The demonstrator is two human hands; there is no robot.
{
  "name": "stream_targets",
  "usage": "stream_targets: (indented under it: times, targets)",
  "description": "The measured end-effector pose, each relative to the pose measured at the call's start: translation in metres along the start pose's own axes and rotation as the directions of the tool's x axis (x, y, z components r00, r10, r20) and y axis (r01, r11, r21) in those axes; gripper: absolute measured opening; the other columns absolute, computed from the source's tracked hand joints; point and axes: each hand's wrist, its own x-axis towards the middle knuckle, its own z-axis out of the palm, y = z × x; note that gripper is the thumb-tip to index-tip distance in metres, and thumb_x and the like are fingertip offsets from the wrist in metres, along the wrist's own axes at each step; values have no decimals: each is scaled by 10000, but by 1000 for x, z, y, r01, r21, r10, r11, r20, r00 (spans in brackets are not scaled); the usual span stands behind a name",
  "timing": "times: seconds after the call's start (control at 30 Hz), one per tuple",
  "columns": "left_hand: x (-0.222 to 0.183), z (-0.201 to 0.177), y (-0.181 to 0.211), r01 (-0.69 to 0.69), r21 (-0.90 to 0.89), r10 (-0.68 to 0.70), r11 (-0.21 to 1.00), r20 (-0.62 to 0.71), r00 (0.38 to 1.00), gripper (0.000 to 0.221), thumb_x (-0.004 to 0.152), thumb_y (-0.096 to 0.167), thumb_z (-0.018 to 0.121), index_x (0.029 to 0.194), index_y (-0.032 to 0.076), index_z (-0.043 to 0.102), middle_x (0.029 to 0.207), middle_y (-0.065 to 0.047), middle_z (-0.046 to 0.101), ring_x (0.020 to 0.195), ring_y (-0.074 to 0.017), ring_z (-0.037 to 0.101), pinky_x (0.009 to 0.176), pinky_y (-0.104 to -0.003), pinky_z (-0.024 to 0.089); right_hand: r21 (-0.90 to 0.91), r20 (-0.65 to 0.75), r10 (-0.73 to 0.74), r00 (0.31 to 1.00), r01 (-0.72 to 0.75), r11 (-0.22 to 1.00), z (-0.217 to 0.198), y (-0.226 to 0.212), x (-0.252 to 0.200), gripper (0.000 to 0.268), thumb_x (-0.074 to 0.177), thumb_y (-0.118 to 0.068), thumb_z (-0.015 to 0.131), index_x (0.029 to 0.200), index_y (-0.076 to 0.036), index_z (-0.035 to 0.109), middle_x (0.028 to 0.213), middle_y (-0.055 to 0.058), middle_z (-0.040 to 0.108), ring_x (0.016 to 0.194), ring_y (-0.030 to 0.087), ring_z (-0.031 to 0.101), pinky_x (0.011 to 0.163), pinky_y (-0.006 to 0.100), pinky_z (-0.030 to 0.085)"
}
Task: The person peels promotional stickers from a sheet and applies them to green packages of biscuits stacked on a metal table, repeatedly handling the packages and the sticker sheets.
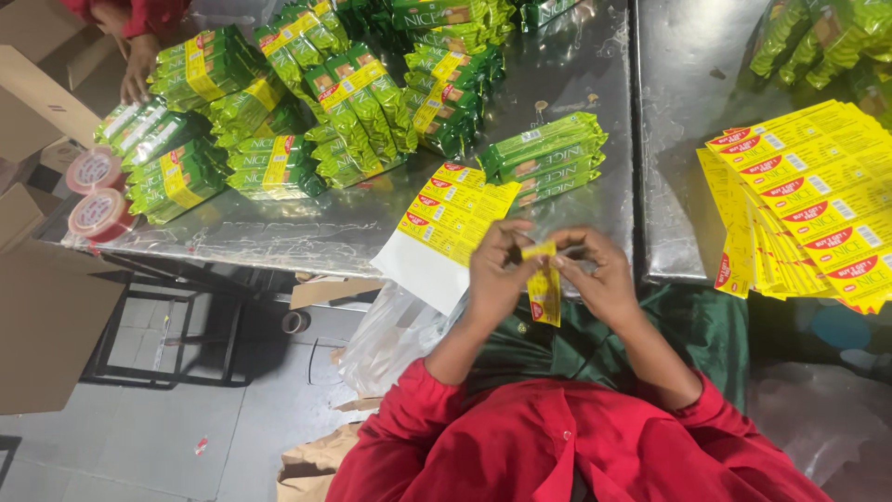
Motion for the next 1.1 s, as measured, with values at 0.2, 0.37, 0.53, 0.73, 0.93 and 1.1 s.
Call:
stream_targets:
  times: [0.2, 0.37, 0.53, 0.73, 0.93, 1.1]
  targets:
    - [19, -60, -27, -154, 682, 175, 715, 38, 984, 723, 834, 381, 809, 1402, 29, 532, 1201, -143, 667, 1096, -273, 618, 926, -423, 497, 224, -218, 145, 965, -95, 970, -28, 23, 3, 67, 1034, -25, 640, 1080, 23, 642, 973, 10, 695, 882, 61, 641, 815, 221, 527]
    - [50, -124, -47, -60, 986, 69, 159, 49, 996, 643, 840, 546, 730, 1274, 77, 658, 1374, -163, 610, 1323, -342, 520, 1131, -682, 234, 321, -175, 200, 964, -137, 937, -53, 24, 9, 66, 1009, -18, 663, 1064, 10, 639, 962, 1, 684, 868, 52, 632, 794, 222, 523]
    - [98, -96, -30, -252, 910, 343, 329, 133, 930, 875, 765, 549, 832, 1410, 45, 524, 1465, -202, 509, 1356, -368, 482, 1184, -620, 254, 191, -127, 195, 973, -169, 967, -51, 17, 12, 172, 999, -5, 646, 1168, 26, 652, 961, -12, 672, 880, 38, 612, 804, 205, 495]
    - [154, -40, -21, -421, 564, 299, 710, 301, 906, 960, 698, 229, 856, 1549, 136, 421, 1493, -142, 543, 1345, -383, 512, 1167, -511, 382, 158, -108, 215, 971, -197, 968, -51, 4, 13, 320, 984, -1, 644, 1303, 18, 649, 962, -38, 627, 872, 28, 573, 784, 193, 465]
    - [85, -3, -42, -389, 728, 365, 565, 202, 909, 850, 701, 186, 878, 1466, 132, 511, 1301, -118, 620, 1208, -383, 570, 1175, -541, 371, 133, -176, 234, 956, -212, 968, -48, -4, 12, 264, 952, -18, 686, 1213, -18, 650, 874, -53, 580, 782, 17, 533, 693, 183, 423]
    - [36, 3, -42, -616, 620, 485, 487, 394, 781, 815, 651, 70, 810, 1401, 79, 492, 1456, -117, 555, 1240, -356, 551, 1063, -499, 437, 43, -185, 165, 969, -160, 986, -36, 3, 16, 279, 936, -7, 727, 1188, -32, 609, 841, -59, 562, 783, 9, 512, 700, 177, 399]
